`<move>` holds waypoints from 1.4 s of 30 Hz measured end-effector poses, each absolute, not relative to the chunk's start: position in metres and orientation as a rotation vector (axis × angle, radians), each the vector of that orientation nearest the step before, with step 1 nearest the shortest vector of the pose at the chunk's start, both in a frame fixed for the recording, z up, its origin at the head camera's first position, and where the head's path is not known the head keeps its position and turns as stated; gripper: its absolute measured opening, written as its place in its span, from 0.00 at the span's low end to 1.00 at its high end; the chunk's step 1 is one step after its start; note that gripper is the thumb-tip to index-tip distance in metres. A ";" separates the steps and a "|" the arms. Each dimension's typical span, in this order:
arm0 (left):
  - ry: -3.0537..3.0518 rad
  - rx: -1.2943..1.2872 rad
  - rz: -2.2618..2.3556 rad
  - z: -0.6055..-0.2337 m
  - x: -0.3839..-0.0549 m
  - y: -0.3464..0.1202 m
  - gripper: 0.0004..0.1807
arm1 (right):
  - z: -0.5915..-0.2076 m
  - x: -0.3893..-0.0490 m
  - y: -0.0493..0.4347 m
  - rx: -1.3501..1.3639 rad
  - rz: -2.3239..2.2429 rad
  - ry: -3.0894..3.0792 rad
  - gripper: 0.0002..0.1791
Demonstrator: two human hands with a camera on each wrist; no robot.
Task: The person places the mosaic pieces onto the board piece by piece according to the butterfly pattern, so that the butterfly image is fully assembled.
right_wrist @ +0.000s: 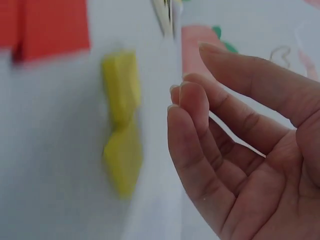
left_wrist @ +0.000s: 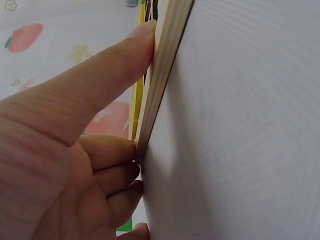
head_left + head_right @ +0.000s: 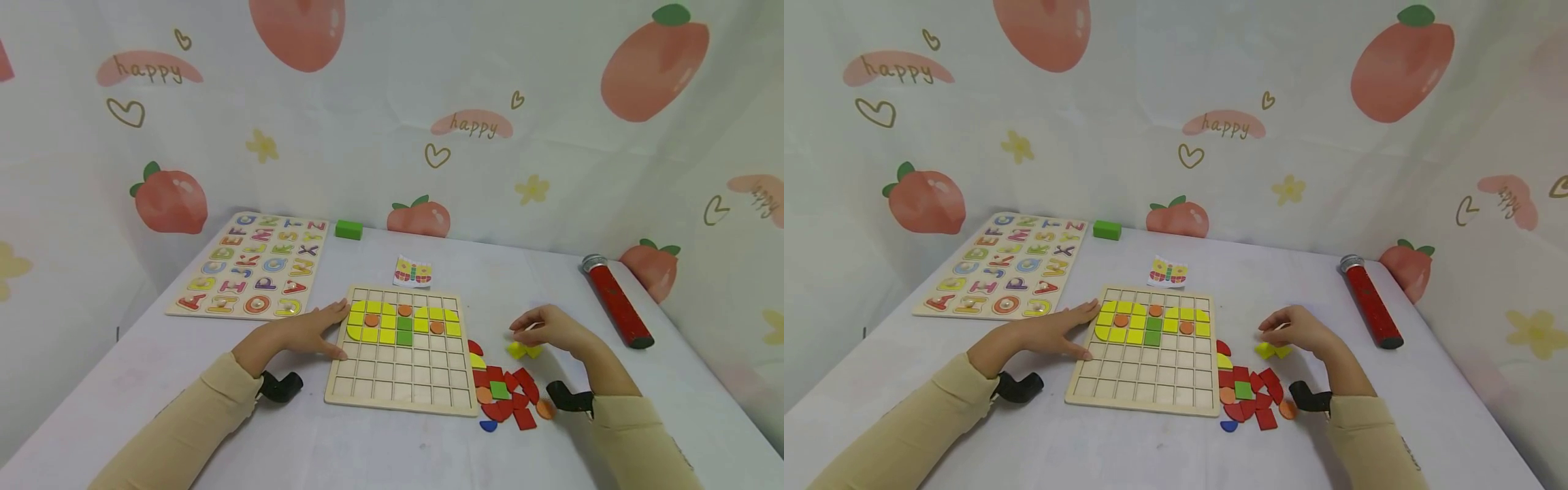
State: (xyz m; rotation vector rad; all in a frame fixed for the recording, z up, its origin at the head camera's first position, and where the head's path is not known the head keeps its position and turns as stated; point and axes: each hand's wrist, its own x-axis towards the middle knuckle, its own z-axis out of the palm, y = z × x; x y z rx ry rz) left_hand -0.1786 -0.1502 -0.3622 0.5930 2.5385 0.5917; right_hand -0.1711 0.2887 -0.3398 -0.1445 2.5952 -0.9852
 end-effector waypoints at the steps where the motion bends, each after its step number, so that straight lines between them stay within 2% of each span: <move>1: 2.538 0.593 0.592 -0.362 -0.179 -0.150 0.55 | -0.341 -0.171 0.294 -0.149 -0.984 2.593 0.18; 14: 2.533 0.594 0.593 -0.363 -0.178 -0.151 0.56 | -0.356 -0.171 0.338 -0.289 -1.037 2.465 0.21; 42: 2.531 0.621 0.590 -0.362 -0.179 -0.151 0.55 | -0.362 -0.169 0.334 -0.322 -0.993 2.479 0.22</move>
